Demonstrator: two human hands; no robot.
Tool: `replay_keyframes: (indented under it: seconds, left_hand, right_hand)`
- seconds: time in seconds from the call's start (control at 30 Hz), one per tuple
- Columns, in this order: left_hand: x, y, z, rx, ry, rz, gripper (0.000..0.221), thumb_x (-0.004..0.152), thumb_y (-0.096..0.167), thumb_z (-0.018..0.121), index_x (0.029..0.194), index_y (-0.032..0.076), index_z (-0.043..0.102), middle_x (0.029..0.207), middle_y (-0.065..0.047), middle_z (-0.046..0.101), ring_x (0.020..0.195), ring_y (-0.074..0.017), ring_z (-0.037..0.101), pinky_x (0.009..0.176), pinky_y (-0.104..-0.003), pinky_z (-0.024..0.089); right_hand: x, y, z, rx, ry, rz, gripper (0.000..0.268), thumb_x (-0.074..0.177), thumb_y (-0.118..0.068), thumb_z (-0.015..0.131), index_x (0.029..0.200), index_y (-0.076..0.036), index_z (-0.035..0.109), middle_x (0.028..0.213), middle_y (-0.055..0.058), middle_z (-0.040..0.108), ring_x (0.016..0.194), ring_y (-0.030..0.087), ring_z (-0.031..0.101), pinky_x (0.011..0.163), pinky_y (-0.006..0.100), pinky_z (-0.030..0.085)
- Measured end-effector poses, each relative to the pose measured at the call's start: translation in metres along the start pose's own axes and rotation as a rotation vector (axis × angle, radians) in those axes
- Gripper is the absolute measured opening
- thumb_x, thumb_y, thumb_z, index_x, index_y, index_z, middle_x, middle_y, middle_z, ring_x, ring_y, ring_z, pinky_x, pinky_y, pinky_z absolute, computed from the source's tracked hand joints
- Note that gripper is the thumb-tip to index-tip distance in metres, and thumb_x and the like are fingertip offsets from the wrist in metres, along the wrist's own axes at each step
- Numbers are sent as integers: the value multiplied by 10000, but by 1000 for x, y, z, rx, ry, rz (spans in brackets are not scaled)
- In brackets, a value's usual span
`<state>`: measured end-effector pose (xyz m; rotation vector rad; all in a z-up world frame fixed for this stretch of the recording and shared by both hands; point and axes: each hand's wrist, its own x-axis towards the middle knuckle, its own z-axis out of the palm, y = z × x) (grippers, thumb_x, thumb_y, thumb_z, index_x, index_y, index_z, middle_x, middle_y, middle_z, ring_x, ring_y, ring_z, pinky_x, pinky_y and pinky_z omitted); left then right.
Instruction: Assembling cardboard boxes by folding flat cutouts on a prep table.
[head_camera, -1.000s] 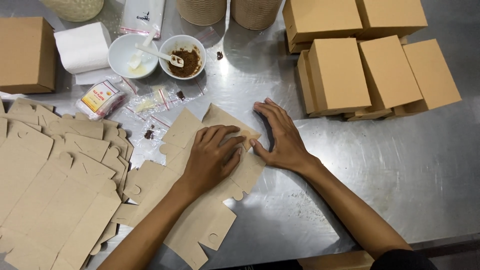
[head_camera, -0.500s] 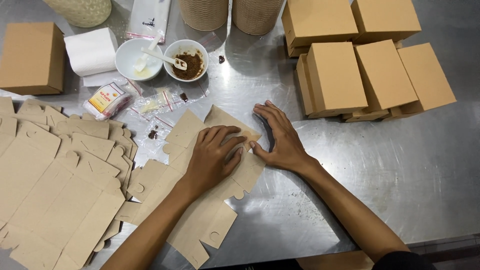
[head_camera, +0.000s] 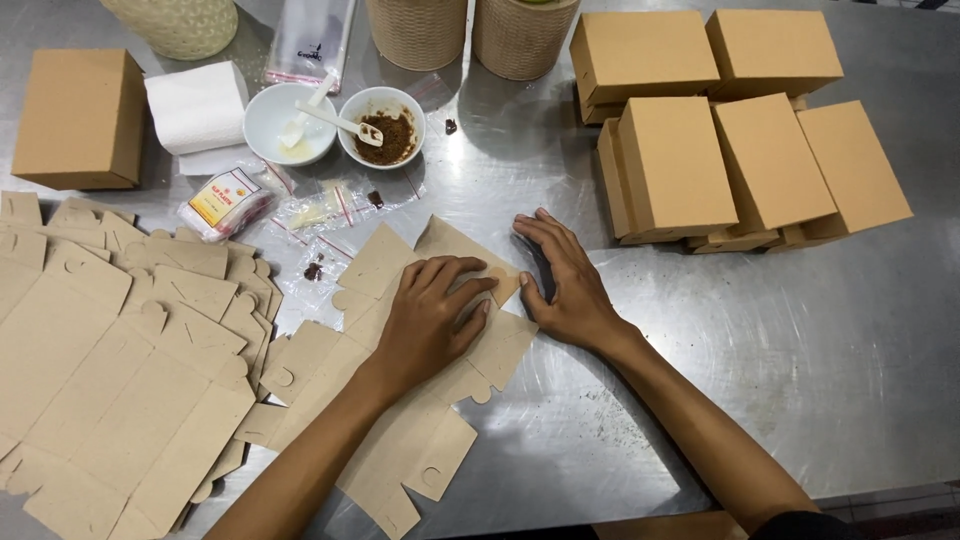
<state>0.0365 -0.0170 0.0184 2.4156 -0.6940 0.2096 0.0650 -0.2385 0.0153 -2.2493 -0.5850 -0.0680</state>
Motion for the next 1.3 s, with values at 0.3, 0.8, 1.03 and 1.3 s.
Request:
replay_keyframes:
  seconds: [0.3, 0.8, 1.03, 1.3]
  left_hand:
    - [0, -3, 1, -9, 4, 17, 211, 976, 174, 663, 1167, 161, 752, 1196, -88, 695, 1188, -284, 637, 1021, -487, 452]
    - [0, -18, 0, 67, 419, 37, 170, 942, 104, 705, 1109, 111, 733, 1349, -154, 583, 1286, -357, 542, 1026, -495, 449]
    - [0, -47, -2, 35, 303, -229, 666, 960, 157, 719, 1550, 52, 429, 1367, -202, 609, 1340, -401, 495, 1067, -566, 312]
    - [-1, -61, 4, -17, 287, -267, 439, 982, 62, 657, 1405, 175, 635, 1203, -27, 747, 1197, -249, 617, 1073, -520, 325]
  right_hand:
    - [0, -2, 0, -29, -7, -5, 564, 917, -89, 645, 1461, -17, 512, 1474, 212, 548, 1462, 483, 403, 1211, 606, 285]
    - [0, -5, -1, -33, 8, -46, 824, 741, -388, 898, 1425, -50, 587, 1466, 234, 544, 1455, 521, 397, 1215, 630, 276]
    - [-8, -7, 1, -117, 42, -158, 433, 792, -326, 874, 1163, -142, 747, 1429, 187, 561, 1395, 492, 482, 1169, 610, 361]
    - [-25, -17, 3, -193, 15, 72, 328, 815, -301, 787, 1129, -228, 729, 1191, 39, 588, 1032, 314, 648, 904, 475, 498]
